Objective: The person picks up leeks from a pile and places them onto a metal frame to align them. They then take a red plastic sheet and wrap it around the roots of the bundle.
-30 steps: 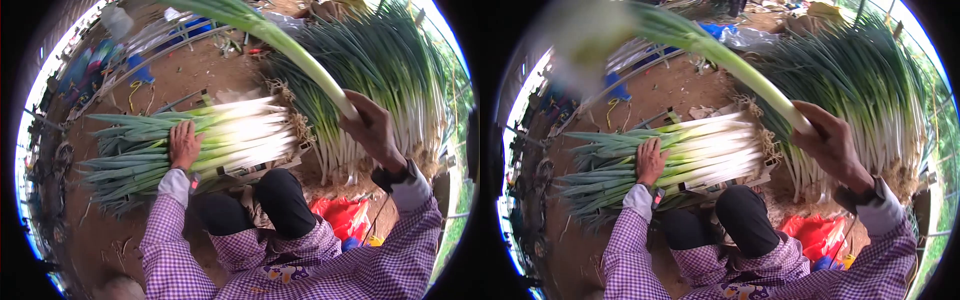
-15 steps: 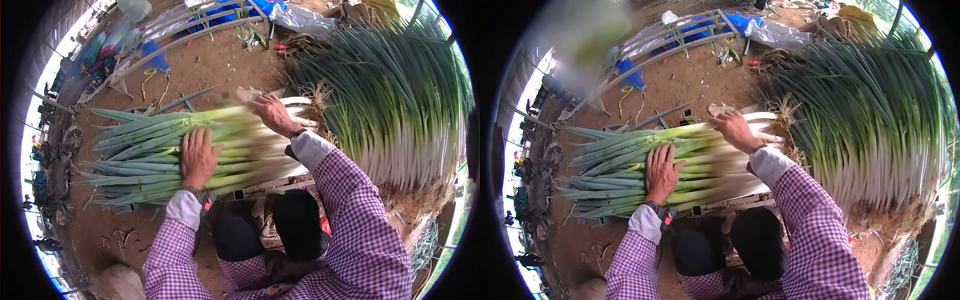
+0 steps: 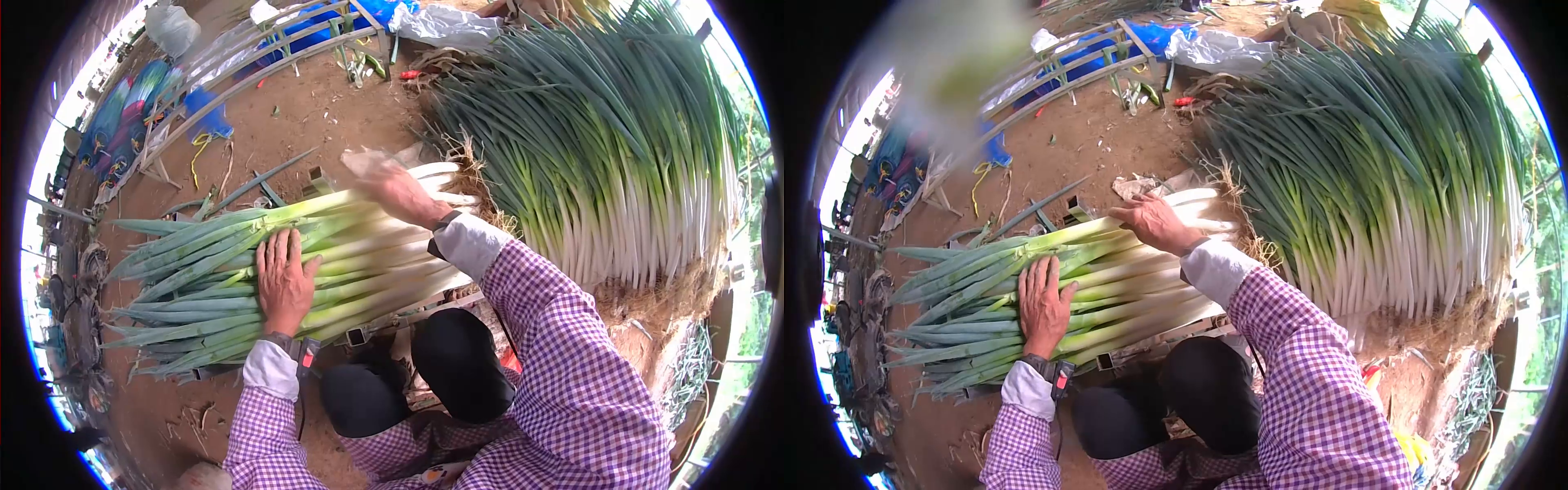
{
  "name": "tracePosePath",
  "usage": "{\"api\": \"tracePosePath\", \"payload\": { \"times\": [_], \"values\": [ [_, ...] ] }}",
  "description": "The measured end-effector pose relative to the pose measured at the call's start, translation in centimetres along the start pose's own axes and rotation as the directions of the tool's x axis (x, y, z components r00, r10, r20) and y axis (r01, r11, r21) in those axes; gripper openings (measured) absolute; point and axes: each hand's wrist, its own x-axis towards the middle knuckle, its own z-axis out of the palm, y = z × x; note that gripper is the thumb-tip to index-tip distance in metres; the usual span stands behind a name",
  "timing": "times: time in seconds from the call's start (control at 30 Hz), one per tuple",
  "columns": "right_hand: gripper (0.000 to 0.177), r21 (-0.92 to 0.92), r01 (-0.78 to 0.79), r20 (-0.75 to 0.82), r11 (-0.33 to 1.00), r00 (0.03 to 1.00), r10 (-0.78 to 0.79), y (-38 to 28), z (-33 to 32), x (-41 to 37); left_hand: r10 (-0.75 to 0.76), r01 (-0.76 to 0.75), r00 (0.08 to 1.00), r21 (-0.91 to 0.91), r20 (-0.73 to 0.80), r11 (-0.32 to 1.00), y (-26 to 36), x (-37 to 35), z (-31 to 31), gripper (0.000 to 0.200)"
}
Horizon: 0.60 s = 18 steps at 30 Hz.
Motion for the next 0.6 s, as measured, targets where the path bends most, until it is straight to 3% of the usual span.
{"api": "tracePosePath", "payload": {
  "times": [0.27,0.37,0.5,0.6],
  "values": [
    [0.038,-0.030,-0.086,0.103,0.996,0.991,0.088,-0.6,-0.7,-0.3,-0.007,0.006,1.000,0.028,0.021,1.000,0.0,0.1,0.0,0.066],
    [0.038,0.030,-0.089,0.023,0.996,0.996,0.089,-1.8,-1.4,0.5,0.006,-0.006,1.000,0.045,0.013,0.999,0.0,0.2,0.1,0.065],
    [0.039,-0.053,-0.017,-0.078,0.998,0.997,0.012,-4.1,-1.9,1.1,0.003,-0.004,1.000,0.044,0.028,0.999,0.0,0.2,-0.2,0.064],
    [0.037,-0.029,-0.040,-0.075,0.999,0.996,0.038,-6.6,-3.2,1.5,0.008,-0.008,1.000,0.051,0.017,0.999,0.1,0.2,0.1,0.063]
  ]
}}
